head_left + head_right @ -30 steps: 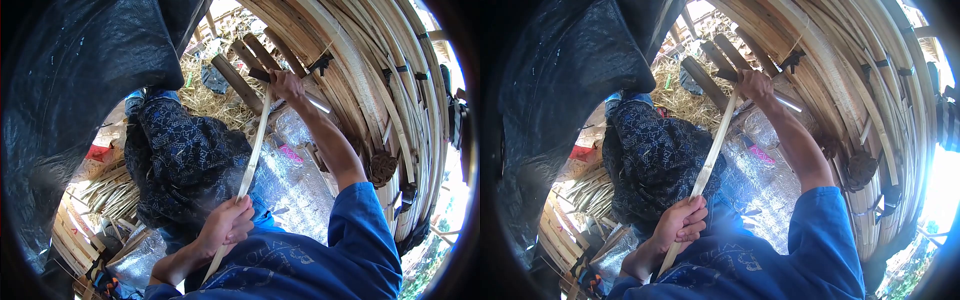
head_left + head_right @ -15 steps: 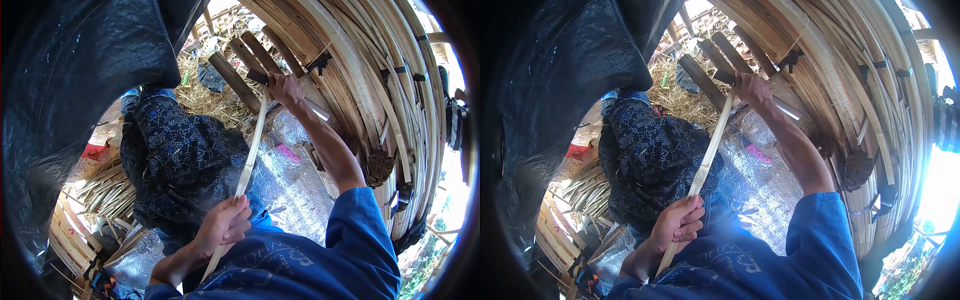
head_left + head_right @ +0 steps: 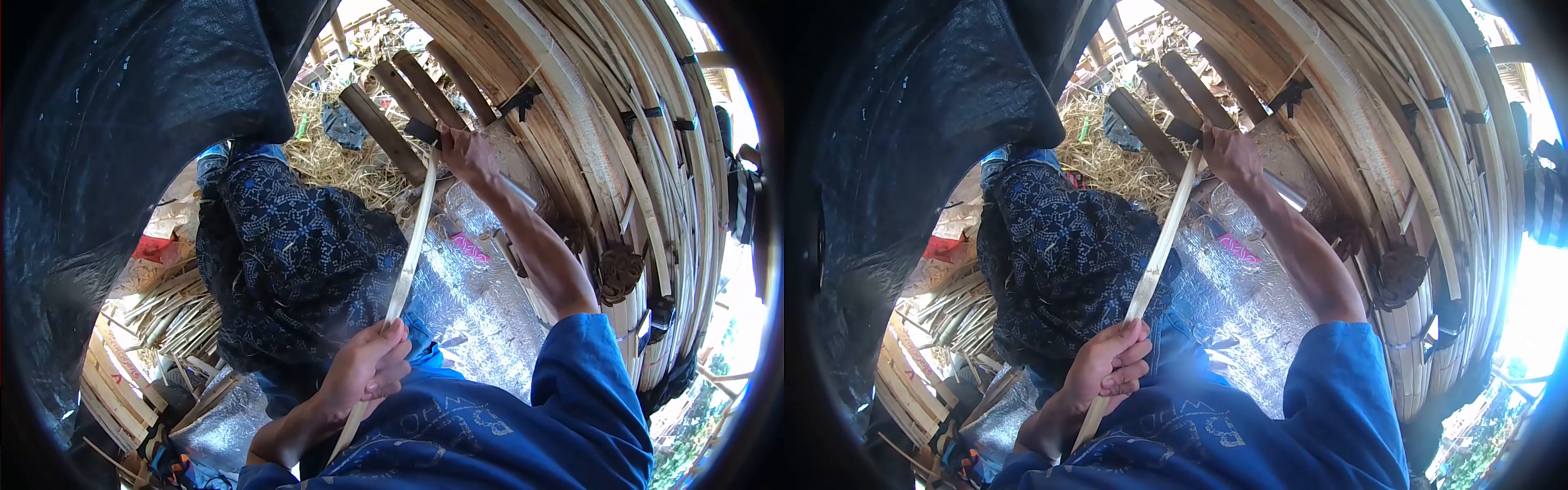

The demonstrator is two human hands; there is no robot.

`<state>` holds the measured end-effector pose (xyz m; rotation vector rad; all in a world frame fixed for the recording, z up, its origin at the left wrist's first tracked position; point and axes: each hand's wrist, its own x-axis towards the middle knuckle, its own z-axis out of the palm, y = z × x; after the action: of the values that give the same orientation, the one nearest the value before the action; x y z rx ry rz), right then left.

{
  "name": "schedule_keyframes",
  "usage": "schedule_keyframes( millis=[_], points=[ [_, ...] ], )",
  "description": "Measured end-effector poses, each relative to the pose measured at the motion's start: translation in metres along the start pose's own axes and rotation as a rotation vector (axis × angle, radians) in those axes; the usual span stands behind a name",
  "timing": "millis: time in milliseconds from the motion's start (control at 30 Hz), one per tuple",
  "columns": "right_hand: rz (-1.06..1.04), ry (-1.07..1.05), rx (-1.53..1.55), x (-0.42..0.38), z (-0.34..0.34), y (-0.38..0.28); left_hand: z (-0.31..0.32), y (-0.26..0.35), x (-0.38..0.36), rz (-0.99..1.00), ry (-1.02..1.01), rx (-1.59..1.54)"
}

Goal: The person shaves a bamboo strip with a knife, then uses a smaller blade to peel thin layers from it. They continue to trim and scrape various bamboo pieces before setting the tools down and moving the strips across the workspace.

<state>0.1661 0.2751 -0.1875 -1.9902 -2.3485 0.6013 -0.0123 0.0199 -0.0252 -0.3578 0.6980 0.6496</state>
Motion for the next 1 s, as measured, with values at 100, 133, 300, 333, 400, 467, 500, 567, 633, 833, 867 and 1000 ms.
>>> schedule_keyframes(
  millis=[100,133,300,333,400,467,500,567,633,833,867,1000],
  points=[
    [0.002,-0.004,0.008,-0.005,-0.004,-0.003,0.001,0.001,0.0,-0.005,0.007,0.011],
    [0.01,-0.004,0.002,-0.007,-0.004,-0.003,0.002,0.001,0.0,-0.007,0.011,0.007],
    [0.033,-0.028,0.043,-0.009,0.006,0.004,0.001,-0.001,0.0,0.024,0.009,-0.017],
    [0.025,-0.045,0.058,-0.013,0.007,0.003,0.0,-0.001,-0.001,0.019,0.012,-0.017],
    [0.059,-0.078,0.062,-0.025,0.003,-0.002,0.001,0.0,-0.001,0.021,0.009,-0.029],
    [0.093,-0.096,0.065,-0.033,-0.001,-0.005,0.001,0.001,0.0,0.028,0.008,-0.023],
    [0.072,-0.071,0.068,-0.037,0.0,-0.005,0.001,0.0,-0.001,0.032,0.016,-0.024],
    [0.052,-0.043,0.073,-0.043,-0.001,-0.004,0.002,0.0,0.0,0.036,0.018,-0.014],
    [0.035,-0.076,0.111,-0.047,-0.004,-0.002,0.002,-0.001,0.0,0.042,0.017,-0.005],
    [0.059,-0.057,0.143,-0.054,0.002,0.0,0.002,-0.004,0.0,0.033,0.026,-0.002],
    [0.061,-0.059,0.145,-0.055,0.007,0.002,0.001,-0.004,0.001,0.039,0.021,-0.003],
    [0.042,-0.038,0.244,-0.061,0.014,-0.002,-0.001,-0.003,-0.001,0.047,0.011,-0.021]
  ],
)
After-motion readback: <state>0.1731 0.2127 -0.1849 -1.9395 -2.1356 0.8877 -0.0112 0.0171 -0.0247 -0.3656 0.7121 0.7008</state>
